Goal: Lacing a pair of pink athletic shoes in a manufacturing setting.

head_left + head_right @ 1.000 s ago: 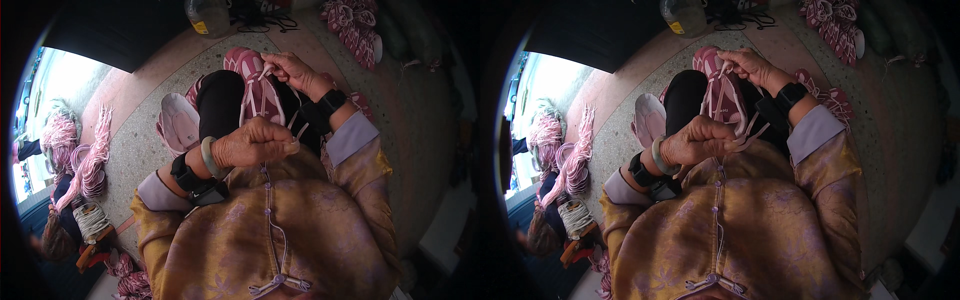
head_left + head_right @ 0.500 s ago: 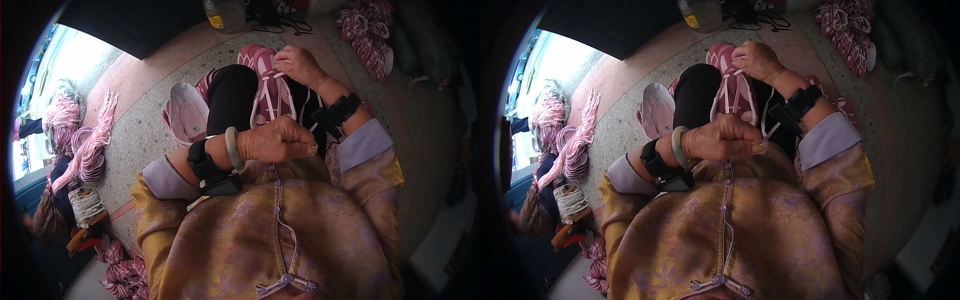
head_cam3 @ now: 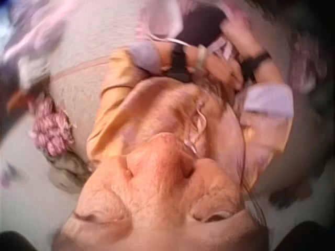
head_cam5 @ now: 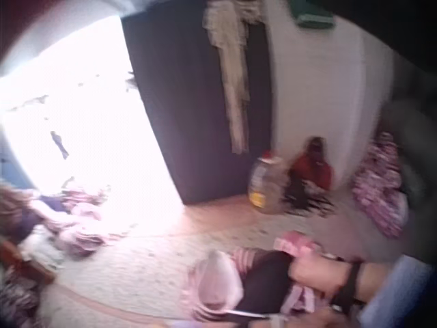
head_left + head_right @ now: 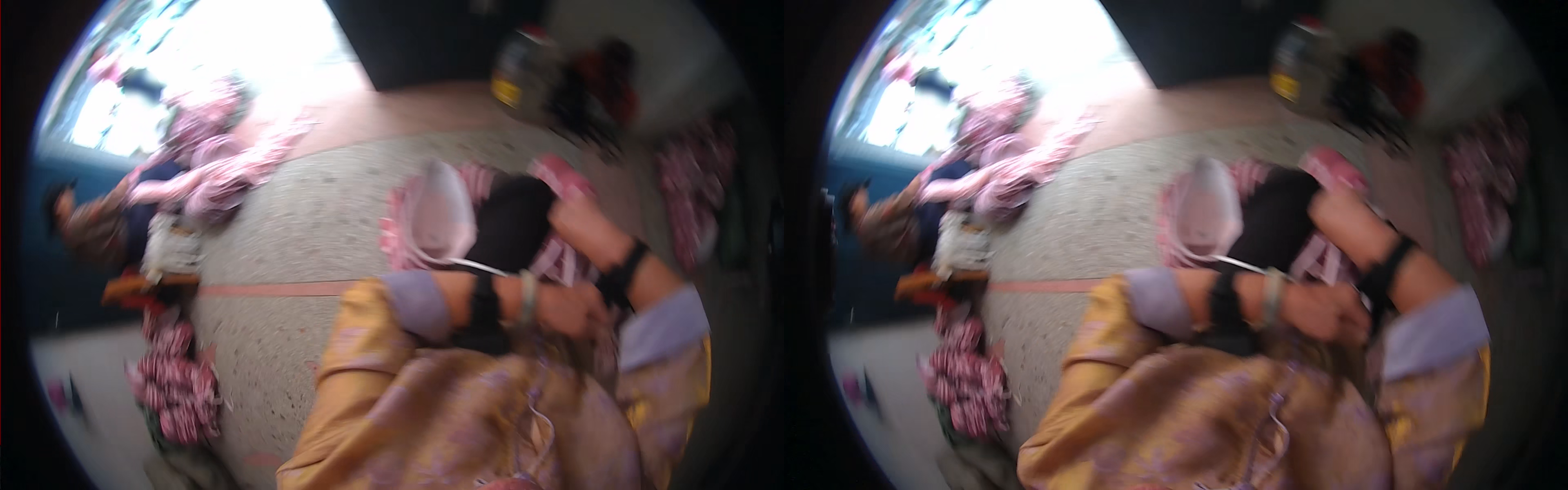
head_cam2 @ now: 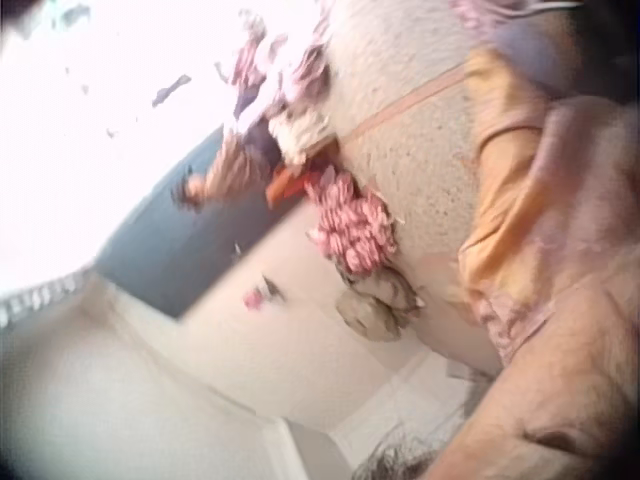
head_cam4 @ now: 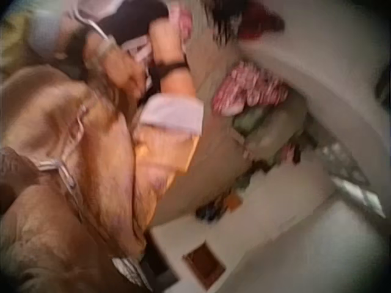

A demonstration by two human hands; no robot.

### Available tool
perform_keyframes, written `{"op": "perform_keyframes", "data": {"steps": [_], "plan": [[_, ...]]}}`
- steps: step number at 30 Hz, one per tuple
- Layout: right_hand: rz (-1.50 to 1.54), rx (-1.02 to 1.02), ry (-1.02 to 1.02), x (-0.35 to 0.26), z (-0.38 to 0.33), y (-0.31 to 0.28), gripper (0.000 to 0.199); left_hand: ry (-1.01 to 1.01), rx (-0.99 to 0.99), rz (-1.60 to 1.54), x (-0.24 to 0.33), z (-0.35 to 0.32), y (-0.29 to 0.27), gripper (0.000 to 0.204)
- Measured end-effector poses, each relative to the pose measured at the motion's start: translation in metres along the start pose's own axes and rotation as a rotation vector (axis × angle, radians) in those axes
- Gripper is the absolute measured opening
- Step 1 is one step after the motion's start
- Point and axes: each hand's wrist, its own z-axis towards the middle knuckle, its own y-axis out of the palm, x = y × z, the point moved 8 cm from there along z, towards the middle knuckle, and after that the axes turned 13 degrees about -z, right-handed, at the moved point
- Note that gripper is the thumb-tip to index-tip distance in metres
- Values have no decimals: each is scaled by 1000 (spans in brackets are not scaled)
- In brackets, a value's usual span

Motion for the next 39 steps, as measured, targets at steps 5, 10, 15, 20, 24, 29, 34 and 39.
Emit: {"op": "perform_keyframes", "data": {"steps": [5,10,15,20,24,29,34,39], "plan": [[-57,142,-153,-26,66,-24,10,-134,78,-27,8,14,7,22],[-82,65,-208,-33,52,0,10,-210,127,-140,5,8,-2,20],[-133,-71,-130,-10,11,23,9,-135,116,-86,3,12,-5,20],[-152,-221,-38,4,-36,44,9,-111,159,-148,12,11,-8,18],[-165,-334,21,10,-65,54,10,-110,115,-56,5,14,-5,18],[-164,-481,92,6,-101,55,10,-80,146,-30,7,11,2,19],[-149,-263,28,-7,-113,36,10,-60,78,15,4,19,11,20],[159,-174,192,24,-81,54,28,-43,105,61,16,-3,-5,16]]}}
